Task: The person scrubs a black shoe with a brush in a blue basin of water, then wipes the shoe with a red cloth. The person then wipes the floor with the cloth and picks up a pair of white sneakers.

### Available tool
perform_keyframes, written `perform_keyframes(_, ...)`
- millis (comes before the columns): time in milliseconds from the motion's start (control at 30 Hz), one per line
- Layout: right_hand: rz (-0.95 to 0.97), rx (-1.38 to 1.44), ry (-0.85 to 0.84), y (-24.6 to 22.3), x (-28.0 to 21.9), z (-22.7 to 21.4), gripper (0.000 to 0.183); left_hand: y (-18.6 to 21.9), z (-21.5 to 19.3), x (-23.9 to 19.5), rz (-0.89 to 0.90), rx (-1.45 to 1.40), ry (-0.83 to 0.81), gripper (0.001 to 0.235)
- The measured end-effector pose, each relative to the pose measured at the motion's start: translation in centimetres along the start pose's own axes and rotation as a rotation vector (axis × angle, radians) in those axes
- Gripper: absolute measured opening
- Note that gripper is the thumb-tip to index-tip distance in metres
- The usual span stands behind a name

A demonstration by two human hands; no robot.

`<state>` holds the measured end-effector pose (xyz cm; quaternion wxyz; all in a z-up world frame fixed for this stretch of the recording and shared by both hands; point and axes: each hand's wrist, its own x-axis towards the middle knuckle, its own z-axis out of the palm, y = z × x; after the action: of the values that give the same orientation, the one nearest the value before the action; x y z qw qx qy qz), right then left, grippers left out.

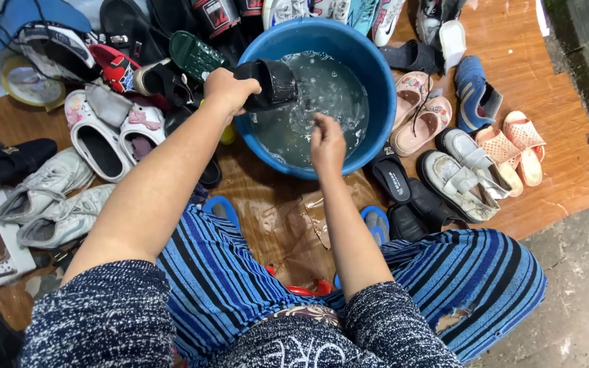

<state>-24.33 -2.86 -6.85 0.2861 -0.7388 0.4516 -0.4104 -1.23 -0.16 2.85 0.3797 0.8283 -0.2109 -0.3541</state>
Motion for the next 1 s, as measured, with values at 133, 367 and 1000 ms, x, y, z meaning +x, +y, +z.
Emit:
perform_keyframes(133,-0.059,-0.011,0.056,-2.0,-0.2,-0.5,0.030,-0.5,0.0,0.4,-0.054,-0.085,0.008,0.043)
perform_keyframes(367,-0.101,-0.047,0.034,0.1,-1.0,1.3,0.034,-0.4,0.4,0.2,-0.054,-0.173,0.033,0.058)
perform_keyframes(1000,0.379,0.330,-0.253,2.1,1.2,-1.2,0.030,0.5,-0.4,0.0,-0.102,-0.148,-0.002,0.042)
